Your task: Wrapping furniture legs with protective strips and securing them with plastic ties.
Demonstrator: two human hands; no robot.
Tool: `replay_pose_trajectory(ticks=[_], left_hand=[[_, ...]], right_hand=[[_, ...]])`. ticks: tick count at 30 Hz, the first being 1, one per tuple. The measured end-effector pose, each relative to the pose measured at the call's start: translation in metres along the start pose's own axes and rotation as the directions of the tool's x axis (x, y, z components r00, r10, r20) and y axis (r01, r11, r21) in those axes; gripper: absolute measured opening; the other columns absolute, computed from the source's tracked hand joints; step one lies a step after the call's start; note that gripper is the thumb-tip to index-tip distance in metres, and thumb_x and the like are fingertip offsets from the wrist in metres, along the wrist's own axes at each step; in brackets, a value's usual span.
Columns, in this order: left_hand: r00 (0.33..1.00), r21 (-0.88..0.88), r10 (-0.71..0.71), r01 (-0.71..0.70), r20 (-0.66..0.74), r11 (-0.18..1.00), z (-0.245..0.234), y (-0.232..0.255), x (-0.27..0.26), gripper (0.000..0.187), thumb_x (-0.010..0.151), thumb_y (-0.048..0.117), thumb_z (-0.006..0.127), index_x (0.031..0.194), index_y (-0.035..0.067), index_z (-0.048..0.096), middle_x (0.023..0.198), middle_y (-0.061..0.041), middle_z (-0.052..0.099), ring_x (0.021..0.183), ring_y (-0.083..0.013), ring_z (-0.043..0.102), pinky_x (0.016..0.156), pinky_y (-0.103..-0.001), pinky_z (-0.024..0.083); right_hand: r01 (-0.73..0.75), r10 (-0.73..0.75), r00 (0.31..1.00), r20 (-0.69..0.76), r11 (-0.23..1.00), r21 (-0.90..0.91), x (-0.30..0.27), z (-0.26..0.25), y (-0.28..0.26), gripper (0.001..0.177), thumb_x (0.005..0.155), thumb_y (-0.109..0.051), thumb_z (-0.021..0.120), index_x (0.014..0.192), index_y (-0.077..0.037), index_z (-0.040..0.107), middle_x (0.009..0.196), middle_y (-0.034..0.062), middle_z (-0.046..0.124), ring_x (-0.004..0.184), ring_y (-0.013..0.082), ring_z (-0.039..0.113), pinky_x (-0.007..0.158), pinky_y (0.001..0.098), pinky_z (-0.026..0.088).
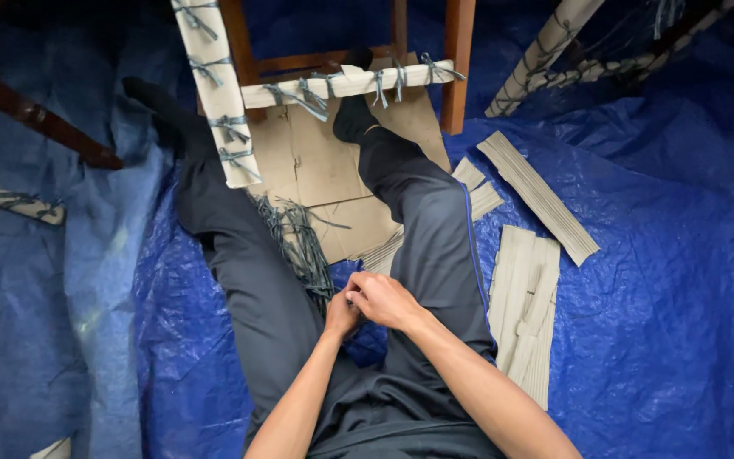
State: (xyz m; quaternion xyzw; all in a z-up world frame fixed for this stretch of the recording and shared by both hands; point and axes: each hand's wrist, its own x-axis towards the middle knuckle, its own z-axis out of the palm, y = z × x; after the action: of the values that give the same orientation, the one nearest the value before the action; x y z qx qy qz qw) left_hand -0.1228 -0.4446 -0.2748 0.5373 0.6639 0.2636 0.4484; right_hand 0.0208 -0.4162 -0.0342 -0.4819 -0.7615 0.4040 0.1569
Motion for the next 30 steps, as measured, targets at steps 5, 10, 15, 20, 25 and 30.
replay_pose_trajectory(ticks=[5, 10, 15, 20, 25, 30], left_hand=[[1.000, -0.021, 0.025, -0.025, -0.018, 0.999, -0.002, 0.000, -0.006, 0.033, 0.090, 0.026, 0.065, 0.121, 0.014, 0.069, 0.110, -0.019, 0.075, 0.107, -0.0373, 0.071, 0.086, -0.044, 0.055], [1.000, -0.061, 0.002, -0.004, -0.021, 0.998, -0.004, 0.004, -0.010, 0.028, 0.092, 0.026, 0.065, 0.112, 0.008, 0.071, 0.103, -0.018, 0.077, 0.098, -0.0313, 0.075, 0.086, -0.041, 0.057], [1.000, -0.078, 0.028, -0.029, -0.011, 0.997, -0.007, 0.015, -0.019, 0.026, 0.079, 0.016, 0.072, 0.103, 0.004, 0.072, 0.098, -0.015, 0.078, 0.093, -0.0265, 0.076, 0.084, -0.038, 0.058], [0.998, -0.080, -0.048, 0.050, 0.030, 0.996, -0.016, 0.035, -0.025, 0.025, 0.079, 0.015, 0.074, 0.102, 0.005, 0.074, 0.098, -0.012, 0.078, 0.093, -0.0251, 0.076, 0.084, -0.037, 0.058], [0.999, -0.064, -0.004, 0.006, 0.032, 0.998, 0.007, -0.006, -0.014, 0.024, 0.083, 0.010, 0.063, 0.103, 0.007, 0.076, 0.099, -0.011, 0.079, 0.095, -0.0233, 0.076, 0.087, -0.036, 0.058], [0.987, 0.064, -0.063, 0.053, 0.151, 0.997, 0.018, -0.015, -0.012, 0.021, 0.082, 0.011, 0.068, 0.100, 0.007, 0.077, 0.100, -0.012, 0.079, 0.097, -0.0243, 0.075, 0.091, -0.037, 0.057]], right_hand=[[0.010, -0.010, 1.000, -0.001, 1.000, -0.023, -0.009, -0.002, -0.006, 0.018, 0.090, -0.019, 0.063, 0.096, -0.003, 0.068, 0.097, 0.0184, 0.073, 0.094, 0.0398, 0.068, 0.079, 0.0492, 0.053], [0.046, -0.047, 0.999, -0.020, 0.998, -0.046, -0.028, -0.019, -0.024, 0.019, 0.092, -0.020, 0.064, 0.099, -0.003, 0.068, 0.096, 0.0192, 0.073, 0.093, 0.0405, 0.068, 0.080, 0.0491, 0.053], [0.039, -0.040, 0.999, -0.025, 0.999, -0.033, -0.055, -0.022, -0.040, 0.019, 0.092, -0.020, 0.065, 0.100, -0.003, 0.066, 0.098, 0.0181, 0.072, 0.092, 0.0397, 0.069, 0.078, 0.0472, 0.053], [0.087, -0.088, 0.996, -0.022, 0.996, -0.008, -0.081, -0.022, -0.050, 0.021, 0.092, -0.020, 0.066, 0.101, -0.001, 0.063, 0.099, 0.0187, 0.070, 0.093, 0.0409, 0.067, 0.077, 0.0479, 0.053], [0.020, -0.020, 0.999, 0.036, 1.000, -0.010, -0.106, -0.032, -0.064, 0.020, 0.093, -0.021, 0.067, 0.101, -0.002, 0.064, 0.099, 0.0176, 0.069, 0.092, 0.0406, 0.067, 0.076, 0.0483, 0.052], [0.013, -0.014, 0.999, 0.052, 1.000, 0.022, -0.121, -0.026, -0.068, 0.019, 0.093, -0.021, 0.067, 0.102, -0.004, 0.065, 0.099, 0.0168, 0.069, 0.091, 0.0393, 0.067, 0.076, 0.0474, 0.053]])
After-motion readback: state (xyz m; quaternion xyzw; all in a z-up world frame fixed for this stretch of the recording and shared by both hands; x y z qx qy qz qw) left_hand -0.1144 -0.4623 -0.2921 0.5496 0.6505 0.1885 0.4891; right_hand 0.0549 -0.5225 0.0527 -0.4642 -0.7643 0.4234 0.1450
